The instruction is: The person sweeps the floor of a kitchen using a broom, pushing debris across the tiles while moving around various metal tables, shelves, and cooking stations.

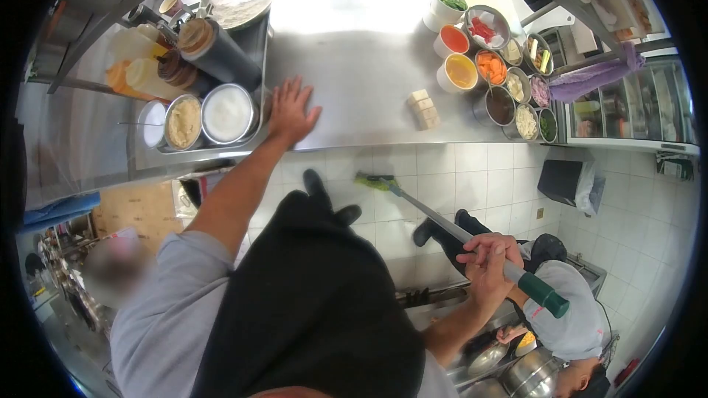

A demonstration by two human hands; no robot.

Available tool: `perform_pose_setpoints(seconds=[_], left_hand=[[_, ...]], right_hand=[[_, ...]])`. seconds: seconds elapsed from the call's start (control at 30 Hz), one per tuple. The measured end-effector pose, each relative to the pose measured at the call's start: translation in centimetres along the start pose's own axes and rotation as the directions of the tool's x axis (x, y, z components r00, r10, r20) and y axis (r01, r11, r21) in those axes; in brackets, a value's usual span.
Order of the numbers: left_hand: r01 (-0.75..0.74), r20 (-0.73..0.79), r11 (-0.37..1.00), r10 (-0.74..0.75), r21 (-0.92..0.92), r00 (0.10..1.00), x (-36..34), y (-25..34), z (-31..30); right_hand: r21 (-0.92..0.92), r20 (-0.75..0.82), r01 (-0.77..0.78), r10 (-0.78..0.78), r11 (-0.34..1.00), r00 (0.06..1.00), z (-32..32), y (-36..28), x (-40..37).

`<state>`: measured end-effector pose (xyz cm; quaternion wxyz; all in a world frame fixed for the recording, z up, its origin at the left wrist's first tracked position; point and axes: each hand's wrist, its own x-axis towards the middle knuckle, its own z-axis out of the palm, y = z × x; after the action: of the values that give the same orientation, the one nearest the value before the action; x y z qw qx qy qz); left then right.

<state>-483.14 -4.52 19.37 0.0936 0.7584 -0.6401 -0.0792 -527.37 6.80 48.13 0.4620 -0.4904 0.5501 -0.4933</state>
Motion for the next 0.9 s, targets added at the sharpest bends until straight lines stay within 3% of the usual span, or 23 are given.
perform_pose_setpoints(seconds=[0.9], left_hand=[[0.005,0.015,1.000,-0.005,-0.004,1.000,-0.12,0.24,-0.84]], right_hand=[[-0.020,0.021,-0.005,0.005,1.000,1.000,0.71,-0.27,0.07]])
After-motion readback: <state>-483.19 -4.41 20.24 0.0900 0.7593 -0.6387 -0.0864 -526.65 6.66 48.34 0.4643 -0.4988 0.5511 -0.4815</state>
